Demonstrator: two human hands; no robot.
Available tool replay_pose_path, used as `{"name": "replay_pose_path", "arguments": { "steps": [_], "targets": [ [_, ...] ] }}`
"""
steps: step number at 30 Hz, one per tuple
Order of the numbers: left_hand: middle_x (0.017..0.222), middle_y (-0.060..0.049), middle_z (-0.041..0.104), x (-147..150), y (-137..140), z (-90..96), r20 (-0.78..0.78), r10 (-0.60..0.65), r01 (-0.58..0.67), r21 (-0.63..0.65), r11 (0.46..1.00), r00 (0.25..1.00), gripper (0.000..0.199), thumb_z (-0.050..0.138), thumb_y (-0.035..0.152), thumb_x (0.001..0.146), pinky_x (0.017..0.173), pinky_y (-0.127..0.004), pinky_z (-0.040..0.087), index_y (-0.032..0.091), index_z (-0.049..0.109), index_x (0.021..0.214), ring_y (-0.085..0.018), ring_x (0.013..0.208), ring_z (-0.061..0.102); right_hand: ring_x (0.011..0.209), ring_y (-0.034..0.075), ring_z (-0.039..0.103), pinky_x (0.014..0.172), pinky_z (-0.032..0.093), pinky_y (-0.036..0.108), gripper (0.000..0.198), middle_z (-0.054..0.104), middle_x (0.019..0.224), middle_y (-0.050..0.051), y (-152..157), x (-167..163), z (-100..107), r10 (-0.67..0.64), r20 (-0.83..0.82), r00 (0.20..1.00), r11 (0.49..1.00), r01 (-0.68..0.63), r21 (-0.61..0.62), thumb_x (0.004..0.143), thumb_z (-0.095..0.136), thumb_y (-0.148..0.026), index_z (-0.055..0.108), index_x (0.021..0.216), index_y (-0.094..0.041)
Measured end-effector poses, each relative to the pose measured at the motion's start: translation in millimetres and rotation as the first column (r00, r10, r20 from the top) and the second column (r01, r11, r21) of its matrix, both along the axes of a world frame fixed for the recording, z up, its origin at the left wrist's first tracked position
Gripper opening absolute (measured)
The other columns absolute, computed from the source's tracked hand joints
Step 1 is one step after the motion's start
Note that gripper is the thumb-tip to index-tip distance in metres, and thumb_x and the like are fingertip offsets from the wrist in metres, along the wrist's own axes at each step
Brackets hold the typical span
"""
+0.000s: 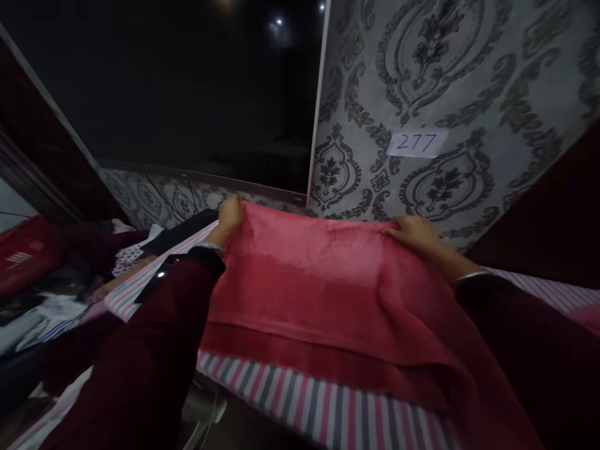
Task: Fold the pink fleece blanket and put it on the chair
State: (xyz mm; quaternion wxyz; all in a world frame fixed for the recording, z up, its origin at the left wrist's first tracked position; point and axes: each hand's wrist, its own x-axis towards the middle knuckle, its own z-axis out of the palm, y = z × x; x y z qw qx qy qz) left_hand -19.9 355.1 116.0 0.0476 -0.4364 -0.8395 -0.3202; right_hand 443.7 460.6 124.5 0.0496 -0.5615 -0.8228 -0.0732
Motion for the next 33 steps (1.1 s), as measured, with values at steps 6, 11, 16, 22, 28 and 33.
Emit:
{"name": "replay_pose_path", "arguments": {
  "steps": [6,11,16,22,28,33],
  "targets": [
    [0.132,-0.018,0.068,1.9,14.2,-60.6,0.156,-0.011,0.027,-0.104,0.994,0.988,0.049,0.059,0.023,0.091,0.101,-0.035,0.049,0.013,0.055,0.139,-0.028,0.124,0.063,0.103,0.029,0.067,0.080,0.043,0.034,0.036,0.074,0.109,0.019,18.2,-6.6,-58.5,-0.063,0.041,0.997,0.995,0.066,-0.081,0.102,0.051,-0.045,0.071,0.104,-0.015],
    [0.122,-0.016,0.073,-3.2,-8.7,-79.6,0.257,-0.008,0.066,-0.216,0.974,0.966,0.050,0.067,0.022,0.082,0.091,-0.031,0.054,0.012,0.063,0.132,-0.028,0.112,0.070,0.105,0.031,0.069,0.084,0.049,0.037,0.034,0.074,0.110,0.019,33.3,-2.5,-77.2,-0.069,0.006,0.998,0.990,0.070,-0.124,0.100,0.053,-0.040,0.072,0.109,-0.013],
    [0.118,-0.015,0.075,-11.2,-70.4,-80.8,0.317,-0.038,0.119,-0.240,0.963,0.948,0.045,0.067,0.031,0.082,0.088,-0.031,0.056,0.013,0.069,0.123,-0.027,0.107,0.072,0.127,0.036,0.059,0.101,0.051,0.048,0.049,0.062,0.138,0.022,10.1,-0.9,-80.6,0.118,-0.053,0.992,0.992,-0.119,-0.033,0.093,0.061,-0.026,0.059,0.140,-0.011],
    [0.104,-0.012,0.075,-11.7,-155.8,-92.8,0.548,-0.054,0.185,-0.186,0.965,0.835,0.054,0.073,0.040,0.080,0.081,-0.035,0.059,0.014,0.067,0.127,-0.027,0.096,0.073,0.132,0.033,0.058,0.112,0.049,0.050,0.043,0.064,0.140,0.014,-123.2,21.3,-98.1,0.582,-0.245,0.775,0.806,-0.590,0.047,0.097,0.052,-0.037,0.064,0.135,-0.020],
    [0.103,-0.009,0.073,8.7,-209.5,-103.4,0.676,-0.066,0.182,-0.102,0.978,0.734,0.061,0.069,0.040,0.087,0.078,-0.031,0.059,0.018,0.056,0.142,-0.022,0.090,0.073,0.146,0.042,0.042,0.110,0.045,0.064,0.078,0.044,0.161,0.012,-210.6,74.1,-140.1,0.515,-0.041,0.856,0.851,-0.516,-0.100,0.084,0.068,-0.041,0.043,0.157,-0.031],
    [0.118,-0.015,0.071,32.4,-218.0,-105.3,0.394,-0.059,0.137,-0.173,0.975,0.917,0.061,0.062,0.030,0.089,0.092,-0.037,0.056,0.014,0.050,0.146,-0.027,0.108,0.070,0.141,0.033,0.051,0.107,0.049,0.056,0.069,0.053,0.154,0.012,-201.6,93.2,-154.8,0.416,0.024,0.909,0.909,-0.416,-0.013,0.085,0.050,-0.015,0.050,0.153,-0.028]
  ]
}}
